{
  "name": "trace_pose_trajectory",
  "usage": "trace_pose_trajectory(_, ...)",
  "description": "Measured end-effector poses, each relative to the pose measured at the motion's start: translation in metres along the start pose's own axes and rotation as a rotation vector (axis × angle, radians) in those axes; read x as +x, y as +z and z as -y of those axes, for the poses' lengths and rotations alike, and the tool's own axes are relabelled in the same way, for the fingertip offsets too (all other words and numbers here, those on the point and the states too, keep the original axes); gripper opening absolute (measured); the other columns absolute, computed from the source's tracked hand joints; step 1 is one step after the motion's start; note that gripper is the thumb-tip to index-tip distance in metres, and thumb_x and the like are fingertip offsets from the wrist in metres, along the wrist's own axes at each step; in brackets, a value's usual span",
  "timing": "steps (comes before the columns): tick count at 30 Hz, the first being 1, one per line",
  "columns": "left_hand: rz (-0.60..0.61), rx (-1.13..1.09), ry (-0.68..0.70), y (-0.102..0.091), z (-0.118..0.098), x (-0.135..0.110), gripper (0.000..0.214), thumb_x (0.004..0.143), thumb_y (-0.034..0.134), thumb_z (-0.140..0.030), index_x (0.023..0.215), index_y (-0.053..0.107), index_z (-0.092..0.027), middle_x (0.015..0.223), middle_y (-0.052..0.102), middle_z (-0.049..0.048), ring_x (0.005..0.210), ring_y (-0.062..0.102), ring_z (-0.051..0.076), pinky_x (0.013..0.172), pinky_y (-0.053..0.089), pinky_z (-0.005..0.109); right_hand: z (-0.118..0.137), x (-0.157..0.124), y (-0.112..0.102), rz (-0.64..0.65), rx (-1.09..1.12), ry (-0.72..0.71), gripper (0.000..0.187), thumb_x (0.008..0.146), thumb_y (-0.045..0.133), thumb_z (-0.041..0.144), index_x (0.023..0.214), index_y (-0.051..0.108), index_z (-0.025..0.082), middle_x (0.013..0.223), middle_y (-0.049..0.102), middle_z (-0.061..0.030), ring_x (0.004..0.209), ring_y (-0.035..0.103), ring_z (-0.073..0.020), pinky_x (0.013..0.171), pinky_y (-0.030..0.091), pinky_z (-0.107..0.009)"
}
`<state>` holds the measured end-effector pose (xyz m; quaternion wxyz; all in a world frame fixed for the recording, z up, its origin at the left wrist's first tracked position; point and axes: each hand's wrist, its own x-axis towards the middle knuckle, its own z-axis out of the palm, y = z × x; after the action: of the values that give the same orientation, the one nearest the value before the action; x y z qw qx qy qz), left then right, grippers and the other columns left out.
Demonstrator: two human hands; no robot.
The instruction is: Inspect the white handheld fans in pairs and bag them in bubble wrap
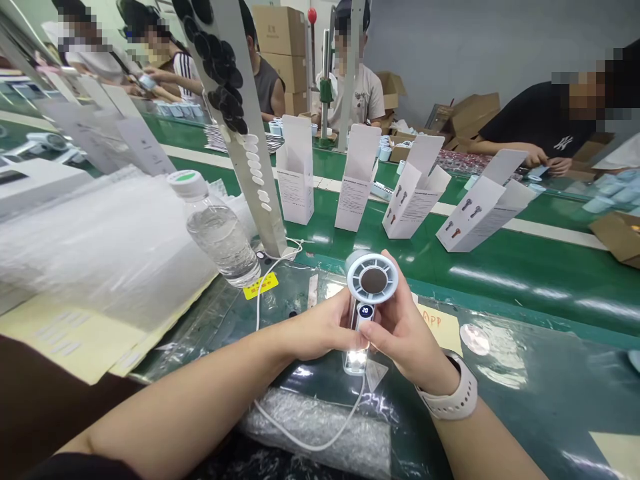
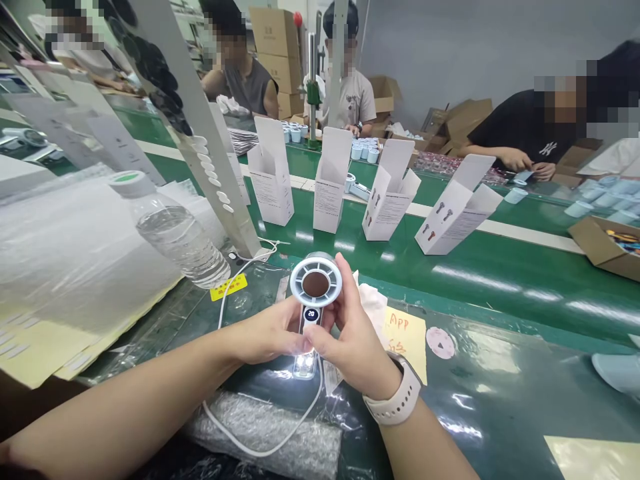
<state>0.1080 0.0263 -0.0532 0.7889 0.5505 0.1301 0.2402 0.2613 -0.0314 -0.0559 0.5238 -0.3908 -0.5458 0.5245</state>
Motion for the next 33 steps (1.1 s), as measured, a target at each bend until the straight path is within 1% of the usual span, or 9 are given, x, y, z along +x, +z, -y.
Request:
trace_pose_trajectory(7,-0.018,0.057,-0.011,-0.002,0.005,-0.001,0.055,0.072,0.078,-0.039,0.112,0.047,-0.018,0.102,0.056,0.0070,0.092,0.055,0.022,0.083,0.043,0.039,-0.003,0.005,-0.003,0.044,0.043,-0.008,0.089,0.087,0.071,0.037,0.154,0.012,0.034,0.150,0.043,-0.0089,0.138,0.041,-0.0254,0.112,0.039,-0.046)
trace_pose_trajectory(11,-0.027,0.174,-0.048,-0.002,-0.001,-0.004,0.054,0.075,0.076,-0.040,0.114,0.046,-0.017,0.106,0.056,0.0086,0.097,0.057,0.024,0.087,0.045,0.043,0.000,0.005,-0.010,0.065,0.090,0.018,0.080,0.085,0.074,0.036,0.149,0.026,0.032,0.152,0.041,-0.0086,0.135,0.045,-0.0258,0.110,0.041,-0.045)
trace_pose_trajectory(15,-0.125,0.253,-0.035,0.000,-0.009,-0.006,0.069,0.068,0.082,-0.045,0.119,0.043,-0.020,0.111,0.057,0.0096,0.098,0.060,0.025,0.083,0.050,0.041,0.005,0.004,-0.019,0.058,0.090,0.055,0.061,0.081,0.078,0.036,0.134,0.048,0.030,0.133,0.058,-0.0077,0.118,0.058,-0.0274,0.099,0.049,-0.045)
trace_pose_trajectory(19,-0.203,0.229,-0.051,0.004,-0.010,-0.008,0.071,0.070,0.078,-0.054,0.118,0.038,-0.020,0.100,0.059,0.0064,0.078,0.063,0.020,0.067,0.052,0.036,0.003,0.006,-0.018,0.033,0.102,0.099,0.056,0.078,0.080,0.044,0.125,0.054,0.028,0.121,0.064,-0.0071,0.105,0.064,-0.0269,0.091,0.054,-0.044)
trace_pose_trajectory(22,-0.268,0.393,-0.031,0.006,-0.007,-0.008,0.063,0.073,0.076,-0.052,0.114,0.041,-0.019,0.100,0.061,0.0073,0.085,0.062,0.023,0.074,0.051,0.039,0.000,0.008,-0.012,-0.029,0.152,0.096,0.060,0.074,0.081,0.050,0.124,0.056,0.027,0.118,0.068,-0.0076,0.103,0.066,-0.0278,0.091,0.055,-0.045)
trace_pose_trajectory(26,-0.297,0.708,0.086,0.001,-0.010,-0.008,0.059,0.070,0.078,-0.051,0.113,0.054,-0.020,0.115,0.057,0.0115,0.106,0.055,0.030,0.094,0.045,0.049,0.007,0.002,-0.004,-0.175,-0.015,0.062,0.044,0.072,0.084,0.041,0.107,0.066,0.023,0.104,0.074,-0.0078,0.097,0.069,-0.0309,0.089,0.056,-0.051)
trace_pose_trajectory(30,-0.560,0.671,0.412,-0.015,-0.019,-0.006,0.046,0.085,0.058,-0.053,0.121,0.056,-0.025,0.132,0.047,0.0103,0.128,0.040,0.029,0.108,0.036,0.045,0.017,-0.007,-0.004,-0.532,-0.235,-0.282,0.049,0.071,0.084,0.026,0.113,0.060,0.025,0.120,0.068,-0.0104,0.112,0.064,-0.0346,0.097,0.050,-0.059)
trace_pose_trajectory(31,-0.657,0.582,0.455,-0.019,-0.021,-0.004,0.040,0.088,0.053,-0.050,0.119,0.055,-0.024,0.130,0.048,0.0098,0.127,0.040,0.028,0.106,0.037,0.043,0.016,-0.005,-0.005,-0.561,-0.276,-0.288,0.048,0.070,0.084,0.027,0.112,0.060,0.024,0.119,0.068,-0.0115,0.112,0.063,-0.0358,0.097,0.050,-0.060)
trace_pose_trajectory(33,-0.778,0.380,0.417,-0.024,-0.020,0.000,0.030,0.089,0.048,-0.042,0.110,0.054,-0.021,0.121,0.051,0.0087,0.120,0.045,0.025,0.100,0.041,0.040,0.009,0.003,-0.009,-0.522,-0.378,-0.122,0.045,0.068,0.084,0.032,0.106,0.062,0.022,0.108,0.071,-0.0125,0.105,0.065,-0.0373,0.090,0.052,-0.060)
